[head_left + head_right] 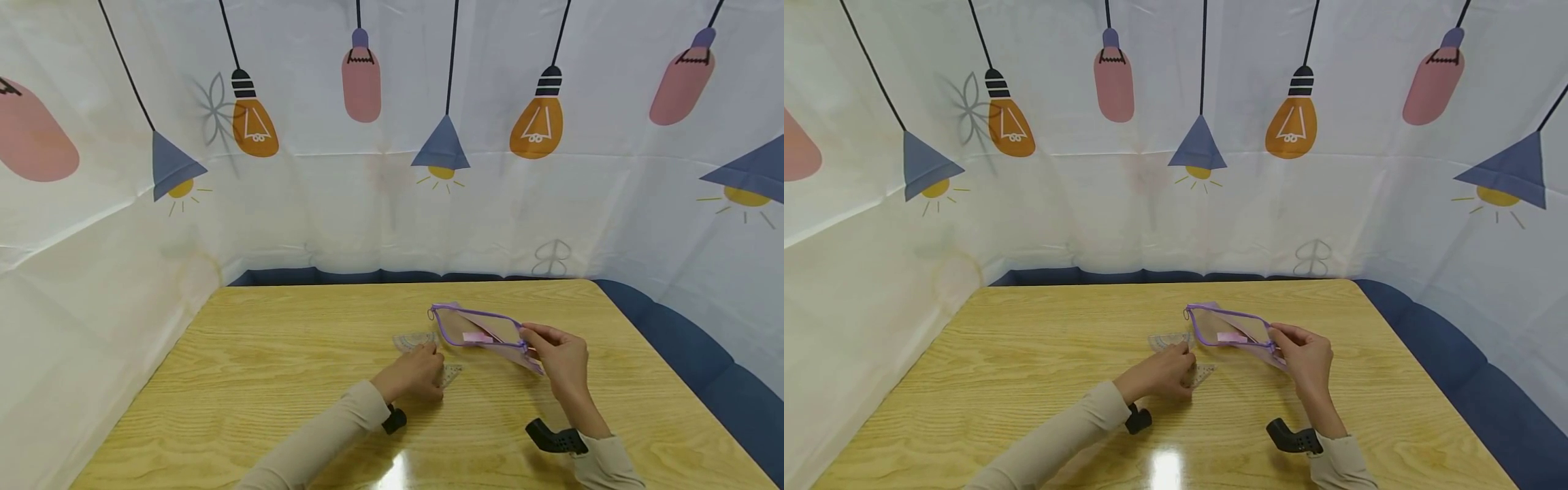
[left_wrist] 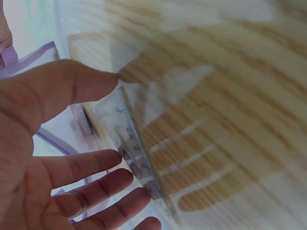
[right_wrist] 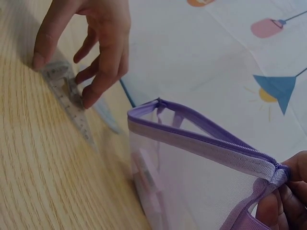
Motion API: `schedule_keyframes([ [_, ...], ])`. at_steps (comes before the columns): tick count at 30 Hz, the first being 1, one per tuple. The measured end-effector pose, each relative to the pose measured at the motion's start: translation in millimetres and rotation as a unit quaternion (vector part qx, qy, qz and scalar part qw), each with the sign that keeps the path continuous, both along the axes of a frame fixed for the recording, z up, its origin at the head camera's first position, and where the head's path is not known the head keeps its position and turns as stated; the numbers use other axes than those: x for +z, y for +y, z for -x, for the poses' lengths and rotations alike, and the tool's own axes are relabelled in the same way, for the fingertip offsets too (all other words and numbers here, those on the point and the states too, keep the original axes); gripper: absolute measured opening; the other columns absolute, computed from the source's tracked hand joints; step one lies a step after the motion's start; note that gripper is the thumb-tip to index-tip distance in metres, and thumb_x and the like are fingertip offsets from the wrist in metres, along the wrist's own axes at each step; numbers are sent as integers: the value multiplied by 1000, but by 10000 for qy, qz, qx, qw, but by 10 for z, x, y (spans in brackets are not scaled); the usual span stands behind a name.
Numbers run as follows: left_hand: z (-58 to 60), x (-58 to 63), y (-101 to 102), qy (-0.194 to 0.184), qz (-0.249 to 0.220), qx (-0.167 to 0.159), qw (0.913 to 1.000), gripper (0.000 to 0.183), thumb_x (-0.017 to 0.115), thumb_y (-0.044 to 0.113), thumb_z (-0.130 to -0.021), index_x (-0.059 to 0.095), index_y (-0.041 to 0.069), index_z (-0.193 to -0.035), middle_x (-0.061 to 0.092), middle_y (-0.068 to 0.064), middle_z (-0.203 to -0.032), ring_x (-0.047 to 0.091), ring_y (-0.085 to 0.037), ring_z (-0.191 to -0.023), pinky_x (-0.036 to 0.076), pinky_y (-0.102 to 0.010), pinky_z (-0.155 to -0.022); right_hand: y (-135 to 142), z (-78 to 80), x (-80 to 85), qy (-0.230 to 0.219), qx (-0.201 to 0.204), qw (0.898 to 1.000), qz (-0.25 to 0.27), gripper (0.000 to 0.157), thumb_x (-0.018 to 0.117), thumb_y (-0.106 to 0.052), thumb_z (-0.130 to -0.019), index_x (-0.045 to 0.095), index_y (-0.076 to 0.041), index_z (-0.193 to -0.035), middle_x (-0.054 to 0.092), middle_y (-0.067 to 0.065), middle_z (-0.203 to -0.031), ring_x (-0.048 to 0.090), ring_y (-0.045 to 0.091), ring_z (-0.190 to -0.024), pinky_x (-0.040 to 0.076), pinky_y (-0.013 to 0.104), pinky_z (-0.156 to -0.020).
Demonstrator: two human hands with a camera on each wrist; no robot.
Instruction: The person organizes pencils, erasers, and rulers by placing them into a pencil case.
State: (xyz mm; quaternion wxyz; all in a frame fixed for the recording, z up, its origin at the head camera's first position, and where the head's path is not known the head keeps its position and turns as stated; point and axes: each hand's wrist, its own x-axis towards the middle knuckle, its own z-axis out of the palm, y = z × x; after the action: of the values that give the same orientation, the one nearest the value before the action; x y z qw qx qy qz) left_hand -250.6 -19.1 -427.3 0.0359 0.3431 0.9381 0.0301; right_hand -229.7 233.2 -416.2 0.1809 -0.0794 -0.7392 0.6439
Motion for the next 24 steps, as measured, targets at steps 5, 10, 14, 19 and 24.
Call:
schedule_keyframes([
  [5,-2,31,-10,-115,49,-66,9999,29,79,28,-76,62,10,-91,46,0,-94,44,-13,-78,41,-22,-63,-2,1,-2,11,-4,10000,3,35,75,-18,-87,70,10,-106,71,-4,-80,66,10,-67,55,25,-62],
  [10,5,33,-12,-229,8,-58,9997,26,79,26,-76,60,11,-87,44,1,-92,43,-13,-77,40,-22,-62,-3,0,-4,1,-5,10000,17,34,75,-18,-87,70,10,-106,71,-4,-79,66,10,-67,55,25,-62],
  [14,3,19,-7,-224,-40,-9,9997,28,79,28,-75,60,11,-86,45,1,-92,43,-14,-78,40,-23,-63,-5,-1,-2,-19,-6,10000,60,34,76,-18,-86,70,10,-105,71,-4,-79,67,10,-68,55,25,-62],
  [19,21,16,2,-234,-97,27,9997,29,79,26,-72,60,10,-87,46,1,-90,44,-14,-77,41,-23,-64,-10,-2,6,-17,-9,10000,57,34,76,-17,-86,70,10,-105,71,-4,-79,66,10,-67,55,25,-62],
  [24,70,15,4,-421,-104,46,9990,31,79,26,-72,58,10,-88,46,1,-89,44,-13,-77,40,-23,-65,-11,5,12,-4,-17,10000,36,34,76,-17,-86,70,10,-105,71,-4,-79,66,10,-67,55,25,-61],
])
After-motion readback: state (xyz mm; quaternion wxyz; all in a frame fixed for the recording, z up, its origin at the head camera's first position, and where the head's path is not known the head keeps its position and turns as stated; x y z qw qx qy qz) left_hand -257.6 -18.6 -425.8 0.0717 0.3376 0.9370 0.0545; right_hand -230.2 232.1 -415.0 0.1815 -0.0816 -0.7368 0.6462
